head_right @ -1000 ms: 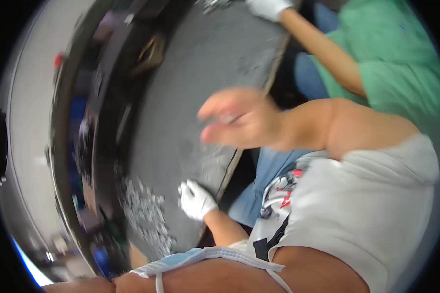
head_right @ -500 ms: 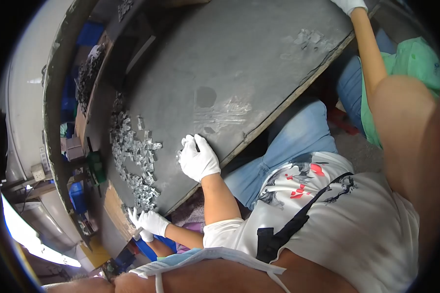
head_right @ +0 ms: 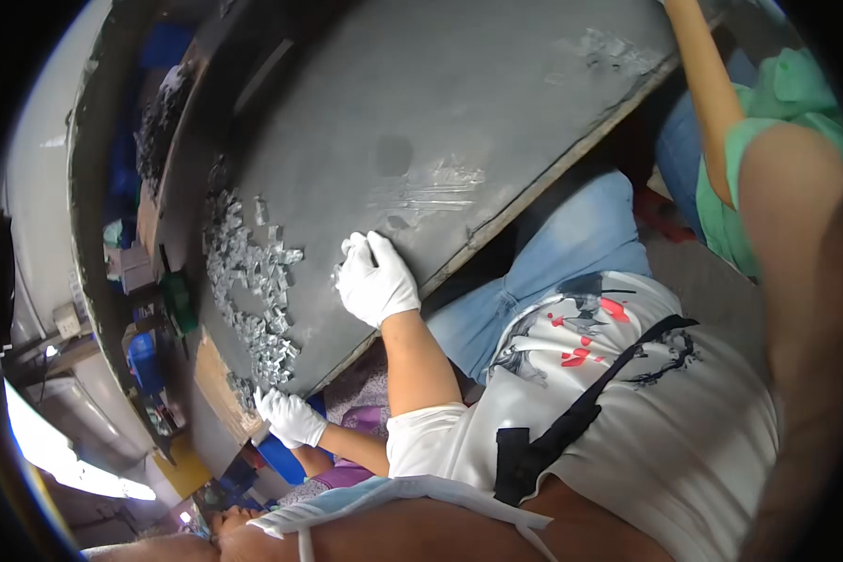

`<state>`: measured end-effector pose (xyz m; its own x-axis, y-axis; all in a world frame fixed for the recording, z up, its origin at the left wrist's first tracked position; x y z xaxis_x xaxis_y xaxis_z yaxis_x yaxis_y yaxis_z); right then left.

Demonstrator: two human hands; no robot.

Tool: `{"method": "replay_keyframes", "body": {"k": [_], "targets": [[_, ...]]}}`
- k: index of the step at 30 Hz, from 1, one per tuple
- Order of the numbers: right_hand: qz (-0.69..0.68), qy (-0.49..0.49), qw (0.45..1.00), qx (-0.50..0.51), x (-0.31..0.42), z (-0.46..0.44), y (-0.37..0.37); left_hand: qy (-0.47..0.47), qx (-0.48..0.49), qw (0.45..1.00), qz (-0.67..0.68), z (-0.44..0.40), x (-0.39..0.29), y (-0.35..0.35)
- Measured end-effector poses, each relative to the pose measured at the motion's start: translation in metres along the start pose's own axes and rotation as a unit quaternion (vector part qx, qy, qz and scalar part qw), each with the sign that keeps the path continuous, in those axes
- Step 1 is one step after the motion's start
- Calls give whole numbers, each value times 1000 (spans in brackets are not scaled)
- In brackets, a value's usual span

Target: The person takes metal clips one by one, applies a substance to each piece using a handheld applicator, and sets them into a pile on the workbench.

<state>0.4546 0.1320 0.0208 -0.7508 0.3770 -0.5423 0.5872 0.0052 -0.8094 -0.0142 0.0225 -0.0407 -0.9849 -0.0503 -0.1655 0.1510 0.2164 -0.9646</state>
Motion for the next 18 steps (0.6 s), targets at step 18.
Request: {"method": "replay_keyframes", "body": {"k": [18], "targets": [[82, -19, 989, -120, -33, -7, 45, 6, -31, 999, -7, 3, -7, -11]]}}
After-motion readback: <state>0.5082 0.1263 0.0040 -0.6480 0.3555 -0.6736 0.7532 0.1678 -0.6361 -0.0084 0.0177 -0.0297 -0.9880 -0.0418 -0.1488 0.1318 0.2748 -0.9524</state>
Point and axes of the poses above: each hand's wrist, its own z-axis away from the middle knuckle, its own y-axis out of the palm, x = y × z, the point moved 2 cm from there along -z, towards the middle knuckle, and after that the axes turned 6 degrees about x, right-handed, at the moved point
